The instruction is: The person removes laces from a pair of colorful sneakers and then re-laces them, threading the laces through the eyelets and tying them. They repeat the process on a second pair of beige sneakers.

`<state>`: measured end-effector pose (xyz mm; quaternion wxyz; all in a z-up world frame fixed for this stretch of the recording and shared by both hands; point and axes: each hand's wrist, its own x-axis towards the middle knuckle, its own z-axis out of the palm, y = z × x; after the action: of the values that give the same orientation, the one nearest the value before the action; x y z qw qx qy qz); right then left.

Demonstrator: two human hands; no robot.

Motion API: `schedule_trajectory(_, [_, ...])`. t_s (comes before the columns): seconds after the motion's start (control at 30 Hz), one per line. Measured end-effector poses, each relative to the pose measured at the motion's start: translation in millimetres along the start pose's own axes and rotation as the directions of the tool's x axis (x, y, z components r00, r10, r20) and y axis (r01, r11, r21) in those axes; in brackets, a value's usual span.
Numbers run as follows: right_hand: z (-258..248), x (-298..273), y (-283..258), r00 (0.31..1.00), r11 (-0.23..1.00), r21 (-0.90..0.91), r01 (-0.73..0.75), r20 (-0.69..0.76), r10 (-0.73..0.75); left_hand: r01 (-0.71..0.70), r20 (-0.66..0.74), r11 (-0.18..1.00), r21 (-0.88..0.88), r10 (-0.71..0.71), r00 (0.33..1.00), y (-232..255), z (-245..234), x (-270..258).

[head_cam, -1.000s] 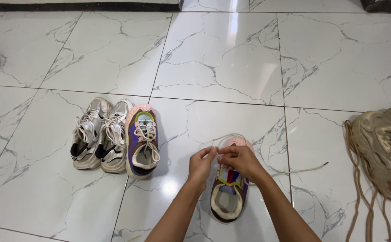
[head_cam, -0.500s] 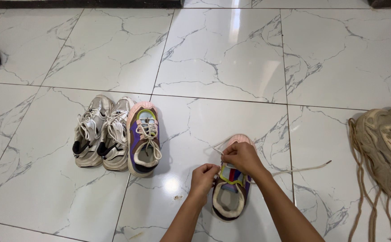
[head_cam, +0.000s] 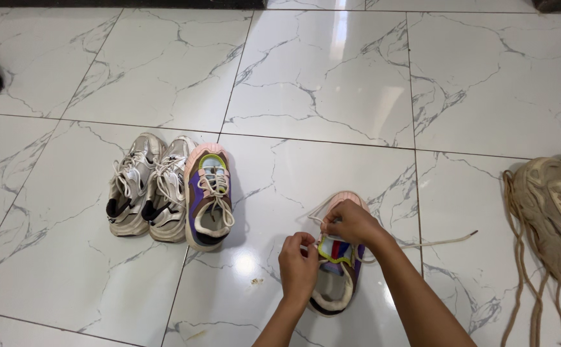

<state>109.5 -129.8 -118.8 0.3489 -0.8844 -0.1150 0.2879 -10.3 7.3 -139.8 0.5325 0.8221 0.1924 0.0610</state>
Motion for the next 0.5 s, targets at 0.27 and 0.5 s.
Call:
schedule_trajectory(0.27, [17,8,27,0.999,0.962,0.27,-0.044,0.031,0.037,0.055,-0.004,0.998,0.033,-0.055,0.998,8,2,-8])
schedule_trajectory(0.5, [22,7,28,0.999,0.965,0.261,-0.042,0.015,0.04,0.097,-0.112,0.994,-0.059,-0.103,0.988,6,13,-5])
